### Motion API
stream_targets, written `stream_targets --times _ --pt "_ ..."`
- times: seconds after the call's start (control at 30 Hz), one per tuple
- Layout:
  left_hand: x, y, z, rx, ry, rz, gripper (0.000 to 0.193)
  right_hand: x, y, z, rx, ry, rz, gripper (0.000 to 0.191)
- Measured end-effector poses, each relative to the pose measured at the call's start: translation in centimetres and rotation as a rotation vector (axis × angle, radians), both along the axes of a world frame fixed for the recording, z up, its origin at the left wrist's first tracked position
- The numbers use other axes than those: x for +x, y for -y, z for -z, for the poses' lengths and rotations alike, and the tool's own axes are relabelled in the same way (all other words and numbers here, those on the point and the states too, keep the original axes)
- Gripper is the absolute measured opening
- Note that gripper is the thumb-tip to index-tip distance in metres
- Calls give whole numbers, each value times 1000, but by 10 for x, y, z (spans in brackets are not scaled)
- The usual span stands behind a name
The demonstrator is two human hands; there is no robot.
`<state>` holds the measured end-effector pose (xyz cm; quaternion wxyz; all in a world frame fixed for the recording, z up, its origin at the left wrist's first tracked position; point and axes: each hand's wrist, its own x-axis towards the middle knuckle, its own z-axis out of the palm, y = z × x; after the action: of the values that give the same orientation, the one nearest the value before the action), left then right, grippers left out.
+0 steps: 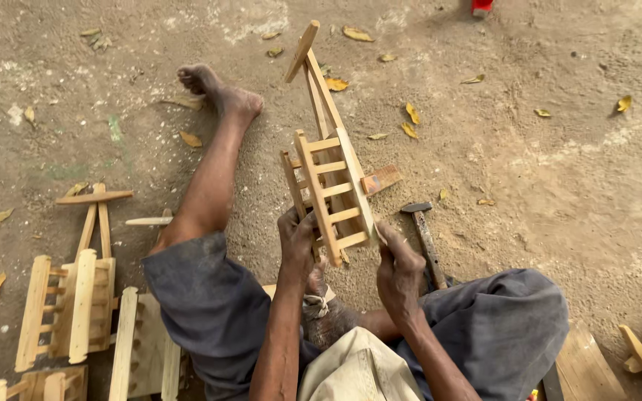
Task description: The person sits on the ground and assembles a small wooden chair by hand. They use a hammer to tap joints together and a sanding block to smooth the surfaces, repeatedly turning the chair to work on different sides.
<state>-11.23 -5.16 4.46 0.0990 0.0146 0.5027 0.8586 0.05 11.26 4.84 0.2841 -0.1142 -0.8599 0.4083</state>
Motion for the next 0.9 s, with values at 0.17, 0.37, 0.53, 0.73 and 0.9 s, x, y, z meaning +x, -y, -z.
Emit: stream_targets --times 0.17,0.37,0.53,0.73,0.9 --pt "5 3 -32 -285 -36 -124 23 7 -13 5 -391 434 233 28" --pt "11 0 -64 -552 -110 -150 14 -1 -25 -4 -939 -35 -11 44" --pt "16 -2 -81 -739 -193 -148 20 -3 -21 -19 -931 -129 43 65" --pt "26 -5 -96 -750 -355 -161 23 -7 -34 -25 -777 -192 42 71" --pt "28 -10 -101 -873 -427 -172 25 -23 -40 -33 -757 -129 89 27"
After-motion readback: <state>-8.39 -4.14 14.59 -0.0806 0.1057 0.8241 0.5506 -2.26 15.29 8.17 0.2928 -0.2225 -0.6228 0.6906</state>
